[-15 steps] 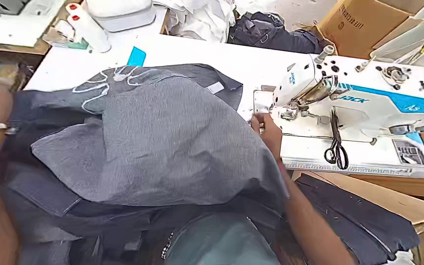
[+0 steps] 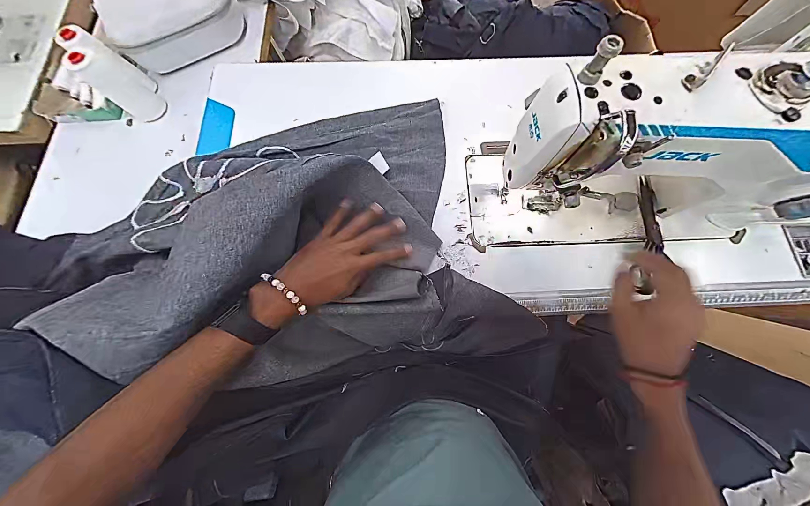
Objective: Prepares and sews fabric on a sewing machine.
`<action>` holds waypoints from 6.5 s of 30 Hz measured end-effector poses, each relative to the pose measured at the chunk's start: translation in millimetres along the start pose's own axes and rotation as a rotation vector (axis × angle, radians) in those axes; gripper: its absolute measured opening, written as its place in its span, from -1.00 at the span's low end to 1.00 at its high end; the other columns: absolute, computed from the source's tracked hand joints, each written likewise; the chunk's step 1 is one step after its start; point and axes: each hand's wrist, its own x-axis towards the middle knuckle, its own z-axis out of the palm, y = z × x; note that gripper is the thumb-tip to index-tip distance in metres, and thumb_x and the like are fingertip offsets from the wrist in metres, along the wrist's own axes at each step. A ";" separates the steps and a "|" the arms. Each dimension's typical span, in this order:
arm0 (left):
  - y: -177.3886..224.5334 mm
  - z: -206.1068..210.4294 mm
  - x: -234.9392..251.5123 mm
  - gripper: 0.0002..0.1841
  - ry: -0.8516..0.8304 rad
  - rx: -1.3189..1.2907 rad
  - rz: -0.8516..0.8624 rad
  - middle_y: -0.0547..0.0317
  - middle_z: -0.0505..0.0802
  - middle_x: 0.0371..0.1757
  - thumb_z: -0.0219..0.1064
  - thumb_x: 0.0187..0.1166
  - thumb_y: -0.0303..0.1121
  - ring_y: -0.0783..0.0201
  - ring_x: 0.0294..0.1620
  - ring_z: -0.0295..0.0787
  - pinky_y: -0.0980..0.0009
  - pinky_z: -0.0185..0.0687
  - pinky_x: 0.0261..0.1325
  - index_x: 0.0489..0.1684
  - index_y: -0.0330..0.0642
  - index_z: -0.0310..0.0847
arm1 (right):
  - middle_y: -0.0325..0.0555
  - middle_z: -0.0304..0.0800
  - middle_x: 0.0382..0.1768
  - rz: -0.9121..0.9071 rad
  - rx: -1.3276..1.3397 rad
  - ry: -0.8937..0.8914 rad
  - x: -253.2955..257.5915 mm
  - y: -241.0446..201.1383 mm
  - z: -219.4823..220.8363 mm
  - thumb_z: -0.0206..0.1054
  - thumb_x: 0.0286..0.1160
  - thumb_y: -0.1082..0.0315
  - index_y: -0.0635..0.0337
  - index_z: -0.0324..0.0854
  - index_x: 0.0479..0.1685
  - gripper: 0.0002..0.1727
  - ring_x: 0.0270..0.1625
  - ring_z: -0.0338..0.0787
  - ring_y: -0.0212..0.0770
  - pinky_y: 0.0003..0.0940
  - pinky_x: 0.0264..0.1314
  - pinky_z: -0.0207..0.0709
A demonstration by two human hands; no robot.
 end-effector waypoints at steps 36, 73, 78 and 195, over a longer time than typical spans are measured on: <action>26.6 26.8 70.6 -0.08 0.216 -0.197 -0.477 0.09 0.39 0.82 0.12 0.25 0.67 -0.32 0.89 -0.05 -0.55 -0.34 0.74 -0.03 -0.10 0.72 | -0.22 0.65 -0.45 -0.048 1.087 -1.024 -13.7 -61.0 4.0 0.43 0.62 0.10 0.07 0.40 -0.06 -0.67 -0.64 0.66 -0.32 -0.40 -0.64 0.64; 36.0 30.4 80.6 0.16 0.063 -0.007 -0.585 -0.05 0.15 0.92 -0.19 0.29 0.75 -0.40 0.91 -0.19 -0.60 -0.40 0.72 0.81 0.07 0.30 | -0.12 0.90 -0.34 -0.196 0.375 -0.190 -241.2 30.5 69.9 0.43 0.12 0.23 0.07 0.63 -0.05 -0.65 -0.40 0.85 -0.32 -0.40 -0.38 0.69; 51.0 46.3 73.9 -0.13 0.218 0.006 -0.359 0.20 0.33 0.86 -0.02 0.61 0.45 0.07 0.90 0.07 -0.06 -0.04 0.88 0.82 0.07 0.27 | -0.26 0.91 0.04 -0.079 0.682 -0.078 -189.9 0.3 47.9 0.59 0.44 0.06 -0.15 0.44 0.28 -0.48 -0.02 0.95 -0.29 -0.36 0.02 0.89; 107.0 17.4 144.0 -0.78 0.234 -0.536 -0.251 0.23 0.93 -0.06 0.38 0.63 -0.22 0.25 0.05 0.82 0.27 0.67 0.17 0.06 0.00 0.89 | -0.39 0.93 -0.17 0.096 0.683 0.047 1.2 -99.5 78.1 0.51 0.53 0.24 -0.04 0.92 -0.01 -0.84 -0.15 0.76 -0.43 -0.41 -0.07 0.58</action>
